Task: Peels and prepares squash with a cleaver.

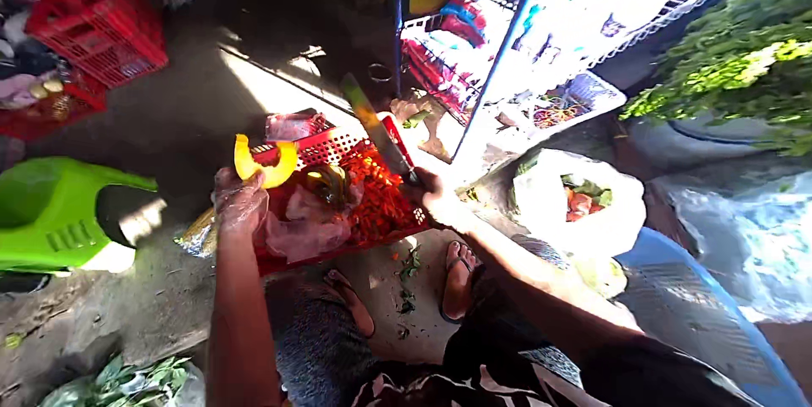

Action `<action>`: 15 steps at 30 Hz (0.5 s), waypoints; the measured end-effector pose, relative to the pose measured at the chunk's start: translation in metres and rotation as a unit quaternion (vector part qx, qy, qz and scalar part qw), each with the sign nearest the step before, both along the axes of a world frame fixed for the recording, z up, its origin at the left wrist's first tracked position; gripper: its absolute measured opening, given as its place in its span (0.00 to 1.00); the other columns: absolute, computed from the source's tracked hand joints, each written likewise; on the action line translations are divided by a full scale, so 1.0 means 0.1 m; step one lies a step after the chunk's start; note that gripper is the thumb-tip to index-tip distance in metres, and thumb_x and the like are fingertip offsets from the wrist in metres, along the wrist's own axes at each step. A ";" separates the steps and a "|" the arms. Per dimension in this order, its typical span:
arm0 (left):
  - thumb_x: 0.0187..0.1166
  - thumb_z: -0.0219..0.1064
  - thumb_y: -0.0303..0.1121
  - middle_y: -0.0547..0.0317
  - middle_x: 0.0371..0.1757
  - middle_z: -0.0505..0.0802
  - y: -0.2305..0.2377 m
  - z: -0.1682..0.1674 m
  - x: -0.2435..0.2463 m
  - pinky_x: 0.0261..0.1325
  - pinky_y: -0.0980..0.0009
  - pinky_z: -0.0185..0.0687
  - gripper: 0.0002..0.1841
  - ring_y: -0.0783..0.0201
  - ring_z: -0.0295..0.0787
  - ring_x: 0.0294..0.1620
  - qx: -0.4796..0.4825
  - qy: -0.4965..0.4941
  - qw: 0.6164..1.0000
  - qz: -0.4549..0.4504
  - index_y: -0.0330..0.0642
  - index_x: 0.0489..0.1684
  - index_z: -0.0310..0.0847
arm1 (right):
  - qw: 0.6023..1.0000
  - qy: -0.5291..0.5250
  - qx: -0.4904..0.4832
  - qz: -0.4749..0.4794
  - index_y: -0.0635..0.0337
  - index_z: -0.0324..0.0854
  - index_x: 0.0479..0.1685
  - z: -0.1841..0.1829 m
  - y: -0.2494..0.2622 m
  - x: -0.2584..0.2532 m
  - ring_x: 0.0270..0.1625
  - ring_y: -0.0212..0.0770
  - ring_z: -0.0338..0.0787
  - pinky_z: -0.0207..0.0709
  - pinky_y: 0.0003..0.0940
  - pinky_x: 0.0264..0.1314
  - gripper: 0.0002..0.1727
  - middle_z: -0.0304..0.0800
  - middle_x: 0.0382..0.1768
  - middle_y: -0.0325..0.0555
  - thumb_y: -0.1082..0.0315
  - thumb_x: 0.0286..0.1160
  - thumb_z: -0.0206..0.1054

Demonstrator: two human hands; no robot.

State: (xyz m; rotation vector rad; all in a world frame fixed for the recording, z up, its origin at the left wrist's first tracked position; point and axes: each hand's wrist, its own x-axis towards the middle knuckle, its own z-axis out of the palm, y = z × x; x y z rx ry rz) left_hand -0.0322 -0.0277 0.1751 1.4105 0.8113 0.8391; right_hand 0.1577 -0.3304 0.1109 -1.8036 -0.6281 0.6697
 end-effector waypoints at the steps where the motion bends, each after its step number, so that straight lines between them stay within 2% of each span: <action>1: 0.86 0.62 0.34 0.53 0.66 0.86 -0.03 0.07 -0.05 0.63 0.53 0.86 0.22 0.56 0.86 0.63 -0.036 -0.135 0.990 -0.034 0.47 0.77 0.66 | 1.000 -0.022 0.007 -0.003 0.66 0.82 0.57 0.09 0.01 0.00 0.38 0.41 0.88 0.83 0.44 0.48 0.15 0.88 0.38 0.50 0.65 0.79 0.69; 2: 0.85 0.56 0.59 0.51 0.69 0.86 -0.06 0.12 -0.07 0.63 0.45 0.86 0.31 0.49 0.87 0.65 -0.090 -0.218 0.968 -0.084 0.52 0.81 0.64 | 0.999 -0.042 0.008 0.000 0.66 0.81 0.58 0.19 0.02 0.00 0.40 0.42 0.88 0.83 0.47 0.50 0.15 0.88 0.39 0.52 0.66 0.79 0.69; 3: 0.70 0.46 0.81 0.46 0.72 0.85 -0.12 0.16 -0.04 0.61 0.37 0.85 0.49 0.41 0.86 0.66 -0.152 -0.251 0.948 -0.121 0.57 0.85 0.60 | 0.998 -0.055 0.012 -0.001 0.67 0.80 0.61 0.27 0.04 -0.01 0.42 0.44 0.88 0.83 0.49 0.53 0.17 0.89 0.41 0.54 0.68 0.78 0.68; 4: 0.52 0.37 0.93 0.40 0.71 0.85 -0.20 0.18 0.05 0.58 0.33 0.84 0.62 0.35 0.86 0.65 -0.219 -0.263 0.930 -0.134 0.58 0.86 0.60 | 0.998 -0.061 0.022 -0.006 0.68 0.79 0.64 0.33 0.05 -0.04 0.42 0.44 0.88 0.83 0.48 0.53 0.19 0.89 0.41 0.54 0.68 0.78 0.66; 5: 0.46 0.32 0.96 0.38 0.67 0.87 -0.29 0.17 0.15 0.56 0.34 0.86 0.66 0.35 0.88 0.61 -0.280 -0.264 0.915 -0.120 0.56 0.83 0.64 | 0.998 -0.057 0.038 -0.015 0.67 0.79 0.65 0.35 0.07 -0.09 0.38 0.39 0.86 0.82 0.43 0.49 0.18 0.87 0.38 0.51 0.66 0.81 0.64; 6: 0.53 0.34 0.92 0.40 0.61 0.89 -0.40 0.16 0.27 0.52 0.40 0.88 0.60 0.39 0.90 0.56 -0.320 -0.266 0.906 -0.082 0.53 0.76 0.70 | 0.997 -0.047 0.051 -0.028 0.65 0.80 0.62 0.36 0.08 -0.13 0.31 0.34 0.83 0.80 0.37 0.41 0.17 0.84 0.32 0.44 0.61 0.86 0.61; 7: 0.65 0.44 0.85 0.41 0.57 0.89 -0.50 0.12 0.36 0.51 0.42 0.89 0.50 0.41 0.90 0.54 -0.351 -0.270 0.896 -0.039 0.50 0.72 0.72 | 0.996 -0.040 0.062 -0.040 0.63 0.81 0.58 0.34 0.09 -0.18 0.26 0.31 0.80 0.78 0.33 0.36 0.18 0.81 0.27 0.40 0.57 0.89 0.59; 8: 0.71 0.51 0.78 0.40 0.56 0.88 -0.58 0.07 0.45 0.51 0.42 0.89 0.44 0.41 0.90 0.53 -0.368 -0.260 0.893 -0.015 0.48 0.70 0.73 | 0.995 -0.050 0.070 -0.048 0.63 0.83 0.55 0.31 0.09 -0.21 0.24 0.30 0.78 0.77 0.33 0.33 0.19 0.79 0.24 0.38 0.54 0.90 0.58; 10: 0.77 0.51 0.71 0.36 0.60 0.87 -0.70 -0.06 0.61 0.55 0.38 0.86 0.40 0.38 0.88 0.56 -0.378 -0.242 0.893 -0.031 0.45 0.73 0.71 | 0.988 -0.130 0.076 -0.046 0.63 0.83 0.45 0.29 0.08 -0.24 0.24 0.31 0.79 0.77 0.35 0.34 0.20 0.78 0.21 0.38 0.53 0.91 0.56; 11: 0.81 0.51 0.66 0.36 0.62 0.86 -0.77 -0.12 0.67 0.57 0.37 0.84 0.36 0.37 0.87 0.59 -0.376 -0.246 0.892 -0.035 0.44 0.73 0.70 | 0.980 -0.180 0.076 -0.041 0.65 0.83 0.44 0.30 0.07 -0.26 0.26 0.35 0.82 0.79 0.38 0.36 0.21 0.80 0.22 0.41 0.54 0.90 0.56; 13: 0.88 0.50 0.54 0.42 0.58 0.87 -0.91 -0.21 0.80 0.56 0.41 0.86 0.24 0.43 0.88 0.57 -0.355 -0.262 0.897 -0.024 0.45 0.68 0.72 | 0.961 -0.268 0.058 -0.042 0.67 0.84 0.45 0.31 0.06 -0.29 0.30 0.48 0.88 0.82 0.50 0.39 0.20 0.86 0.26 0.51 0.56 0.89 0.57; 15: 0.91 0.50 0.47 0.46 0.55 0.87 -1.03 -0.22 0.91 0.53 0.46 0.87 0.18 0.48 0.88 0.54 -0.344 -0.255 0.904 -0.011 0.46 0.66 0.72 | 0.940 -0.334 0.033 -0.063 0.68 0.84 0.48 0.31 0.10 -0.30 0.32 0.58 0.92 0.84 0.59 0.38 0.21 0.89 0.29 0.58 0.56 0.89 0.57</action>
